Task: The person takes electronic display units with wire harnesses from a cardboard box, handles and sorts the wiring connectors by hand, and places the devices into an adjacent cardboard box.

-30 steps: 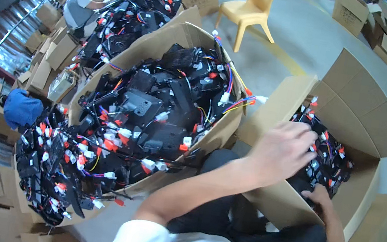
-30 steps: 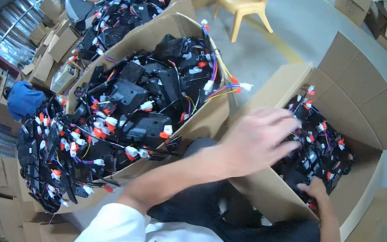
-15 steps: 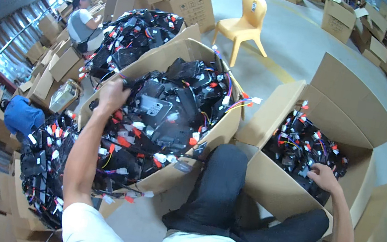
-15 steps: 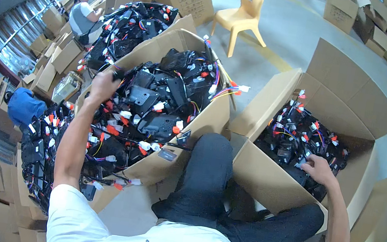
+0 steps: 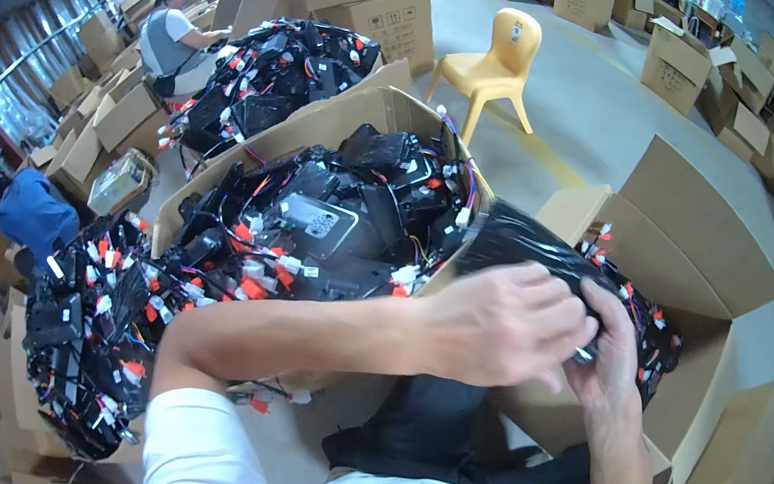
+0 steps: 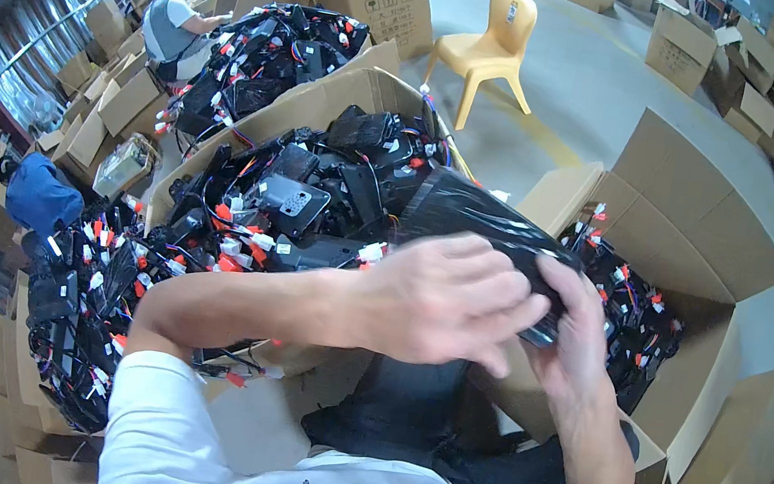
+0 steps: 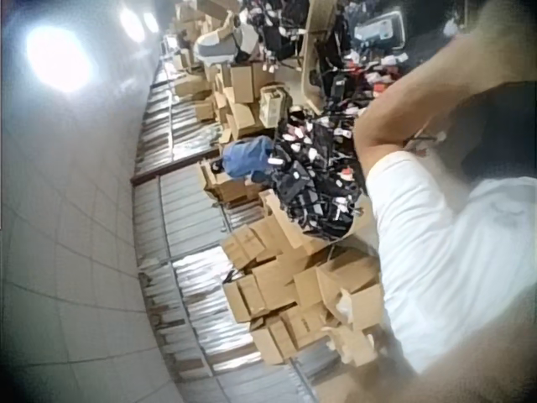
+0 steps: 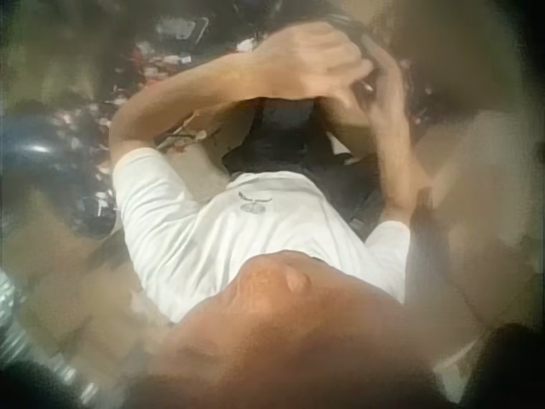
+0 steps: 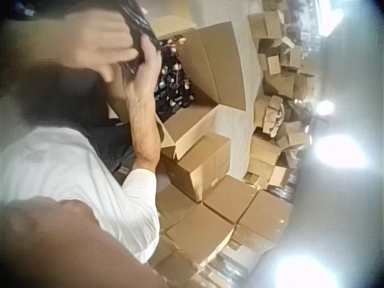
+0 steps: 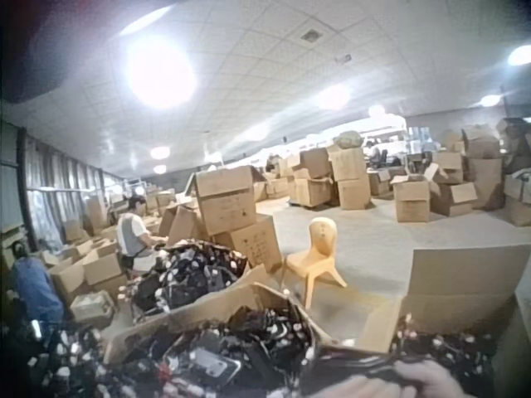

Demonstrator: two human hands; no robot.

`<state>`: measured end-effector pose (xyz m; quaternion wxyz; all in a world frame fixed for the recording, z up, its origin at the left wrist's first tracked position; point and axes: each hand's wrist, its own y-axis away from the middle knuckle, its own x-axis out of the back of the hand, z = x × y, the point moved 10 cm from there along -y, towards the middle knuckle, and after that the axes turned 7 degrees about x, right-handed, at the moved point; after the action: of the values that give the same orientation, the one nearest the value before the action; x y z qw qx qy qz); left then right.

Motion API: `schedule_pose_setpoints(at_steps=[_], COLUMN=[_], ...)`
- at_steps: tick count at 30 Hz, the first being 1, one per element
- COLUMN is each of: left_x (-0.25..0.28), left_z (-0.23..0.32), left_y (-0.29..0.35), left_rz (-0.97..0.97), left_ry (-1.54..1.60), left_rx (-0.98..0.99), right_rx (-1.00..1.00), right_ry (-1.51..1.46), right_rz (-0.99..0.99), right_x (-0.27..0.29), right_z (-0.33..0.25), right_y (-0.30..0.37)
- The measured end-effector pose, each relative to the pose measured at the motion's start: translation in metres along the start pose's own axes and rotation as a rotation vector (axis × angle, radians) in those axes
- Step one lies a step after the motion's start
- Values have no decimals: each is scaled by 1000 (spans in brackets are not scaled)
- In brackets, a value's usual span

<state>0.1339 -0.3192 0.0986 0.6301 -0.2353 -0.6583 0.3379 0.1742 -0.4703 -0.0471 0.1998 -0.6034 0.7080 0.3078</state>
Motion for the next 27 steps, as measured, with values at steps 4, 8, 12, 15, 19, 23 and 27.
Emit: schedule_pose_setpoints(at_steps=[4, 8, 12, 15, 19, 23, 27], left_x=[105, 277, 276, 297, 337, 267, 120], left_z=[-200, -404, -416, -418, -367, -280, -175], left_y=[69, 376, 487, 441, 246, 89, -10], left_rz=[-72, -308, -550, -281, 474, 730, 222], left_ry=[-435, -938, -1067, -980, -87, 597, 299], left_rx=[382, 1278, 1483, 1528, 1256, 1034, 965], right_rx=[360, 524, 859, 817, 763, 674, 610], right_ry=[168, 66, -287, -62, 277, 336, -27], right_rz=[137, 284, 271, 177, 179, 203, 60], right_x=[79, 136, 154, 117, 47, 12, -17], right_z=[-66, -118, -170, -163, -166, -121, -88], right_y=[33, 55, 43, 26, 25, -4, -8])
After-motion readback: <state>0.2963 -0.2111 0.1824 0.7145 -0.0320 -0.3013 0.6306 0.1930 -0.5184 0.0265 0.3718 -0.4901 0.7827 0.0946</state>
